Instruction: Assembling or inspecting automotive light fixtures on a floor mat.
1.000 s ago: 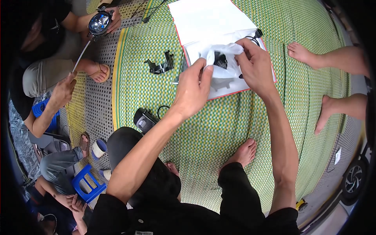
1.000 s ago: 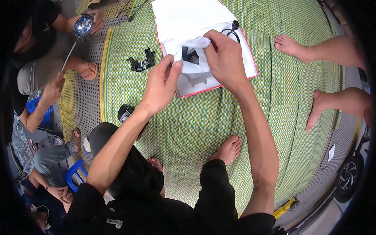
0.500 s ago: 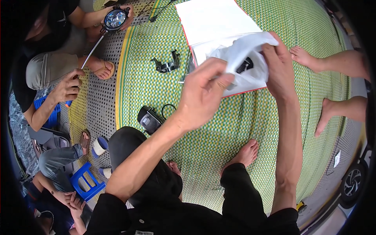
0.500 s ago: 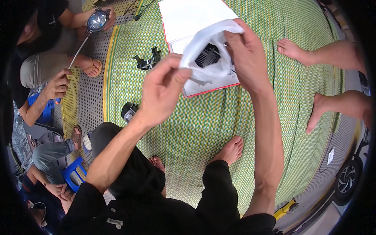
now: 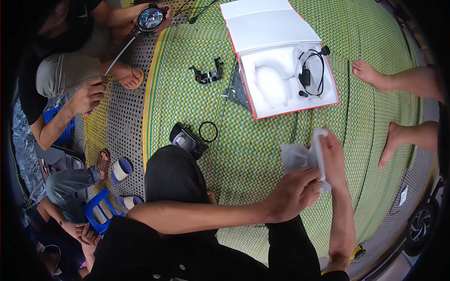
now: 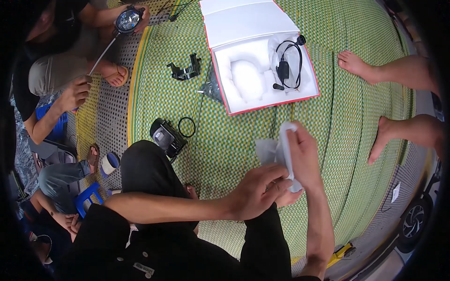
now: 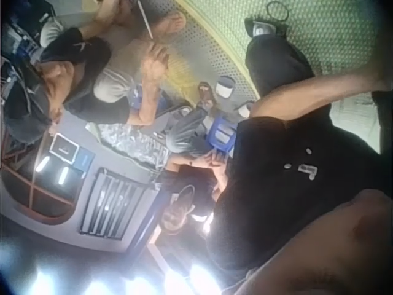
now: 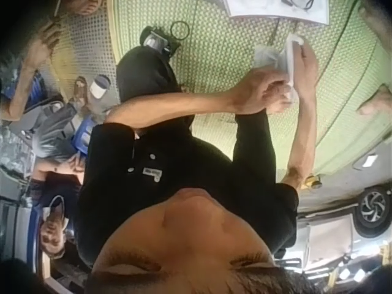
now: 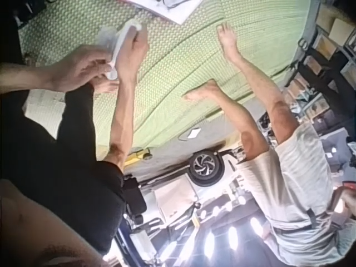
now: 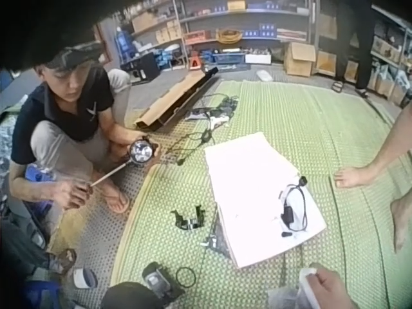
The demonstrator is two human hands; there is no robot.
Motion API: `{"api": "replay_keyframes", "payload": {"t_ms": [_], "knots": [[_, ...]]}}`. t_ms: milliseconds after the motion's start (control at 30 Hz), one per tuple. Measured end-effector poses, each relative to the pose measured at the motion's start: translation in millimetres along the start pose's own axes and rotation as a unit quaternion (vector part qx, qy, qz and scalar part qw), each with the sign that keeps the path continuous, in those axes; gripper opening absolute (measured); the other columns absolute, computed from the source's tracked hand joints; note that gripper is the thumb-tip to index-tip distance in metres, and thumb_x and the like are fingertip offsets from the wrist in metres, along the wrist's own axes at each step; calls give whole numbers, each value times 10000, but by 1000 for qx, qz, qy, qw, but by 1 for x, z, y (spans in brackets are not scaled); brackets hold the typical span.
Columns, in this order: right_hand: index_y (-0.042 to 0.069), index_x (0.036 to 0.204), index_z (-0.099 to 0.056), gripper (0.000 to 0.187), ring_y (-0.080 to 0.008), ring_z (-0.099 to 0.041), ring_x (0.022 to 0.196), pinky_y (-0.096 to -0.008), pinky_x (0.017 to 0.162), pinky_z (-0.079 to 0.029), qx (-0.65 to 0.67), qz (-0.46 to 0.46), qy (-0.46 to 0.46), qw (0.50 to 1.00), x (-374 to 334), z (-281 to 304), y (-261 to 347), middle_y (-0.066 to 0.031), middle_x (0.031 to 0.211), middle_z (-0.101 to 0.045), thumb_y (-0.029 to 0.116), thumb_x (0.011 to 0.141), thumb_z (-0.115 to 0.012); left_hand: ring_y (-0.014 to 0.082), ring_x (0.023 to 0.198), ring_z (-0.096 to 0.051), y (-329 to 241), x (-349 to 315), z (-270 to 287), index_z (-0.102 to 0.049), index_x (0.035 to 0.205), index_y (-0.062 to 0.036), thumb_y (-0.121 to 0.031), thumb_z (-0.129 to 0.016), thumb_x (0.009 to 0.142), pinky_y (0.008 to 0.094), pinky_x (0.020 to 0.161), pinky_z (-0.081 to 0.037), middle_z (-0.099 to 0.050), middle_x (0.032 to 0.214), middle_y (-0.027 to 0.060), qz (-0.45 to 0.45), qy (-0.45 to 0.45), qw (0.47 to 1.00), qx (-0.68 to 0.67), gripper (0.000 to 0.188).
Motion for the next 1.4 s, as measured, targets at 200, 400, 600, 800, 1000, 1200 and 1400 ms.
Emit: {"api": "replay_keyframes", "payload": {"t_ms": [200, 400, 600, 800, 1000, 1200, 1400], "knots": [[48, 938, -579, 190, -95, -516, 615, -266, 564, -464, 172, -133, 91, 972, -9, -25, -96, -17, 709, -550, 193, 1039, -509, 278, 649, -561, 52, -22, -38, -550, 883, 23, -160, -612, 973, 400, 623, -435, -548, 777, 168, 133, 25, 991, 11, 213], [81, 813, -508, 349, -175, -473, 564, -464, 713, -537, 430, -158, 248, 853, 11, -69, -126, -49, 624, -468, 367, 1011, -518, 335, 652, -559, 80, -10, -46, -561, 849, 25, -164, -618, 970, 432, 626, -419, -571, 771, 189, 137, -55, 984, 98, 231], [123, 764, -457, 365, -153, -451, 562, -427, 683, -526, 453, -204, 254, 830, 52, -57, -161, -3, 601, -401, 381, 1020, -498, 349, 651, -562, 96, 21, -48, -562, 895, 19, -128, -607, 965, 457, 623, -415, -571, 767, 202, 64, -70, 983, 155, 169], [53, 911, -543, 272, -187, -542, 611, -427, 719, -550, 329, -144, 375, 855, 88, -50, -143, -84, 712, -563, 281, 1040, -472, 357, 735, -664, 112, 38, -66, -584, 960, 24, -134, -663, 899, 426, 692, -535, -637, 783, 180, 273, -23, 897, 348, 188], [-43, 889, -575, 236, -362, -663, 757, -446, 721, -518, -141, 140, 450, 871, 125, -43, -82, -181, 858, -676, 180, 953, -533, 336, 877, -730, 61, 39, -119, -640, 1030, 2, -122, -646, 830, 411, 746, -582, -719, 926, 198, 211, 187, 840, 463, 236], [-42, 930, -644, 154, -430, -671, 775, -508, 750, -541, -481, 315, 377, 726, 100, -8, -22, -262, 801, -663, 61, 830, -588, 314, 931, -736, 96, -5, -47, -702, 1052, -18, -169, -648, 859, 419, 745, -595, -738, 977, 169, 385, 338, 695, 504, 252], [-22, 899, -663, 120, -401, -665, 695, -480, 665, -530, -485, 359, 231, 763, 99, 0, -6, -231, 771, -666, 72, 833, -629, 407, 959, -699, 184, -37, 2, -636, 1138, 32, -392, -730, 841, 459, 805, -577, -716, 996, 219, 352, 318, 771, 426, 526]]}}
Point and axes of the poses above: each hand's wrist, its own x-axis towards the middle knuckle, its own z-axis out of the back of the hand, y = z × x, the point moved 9 cm from there along x, towards the middle knuckle
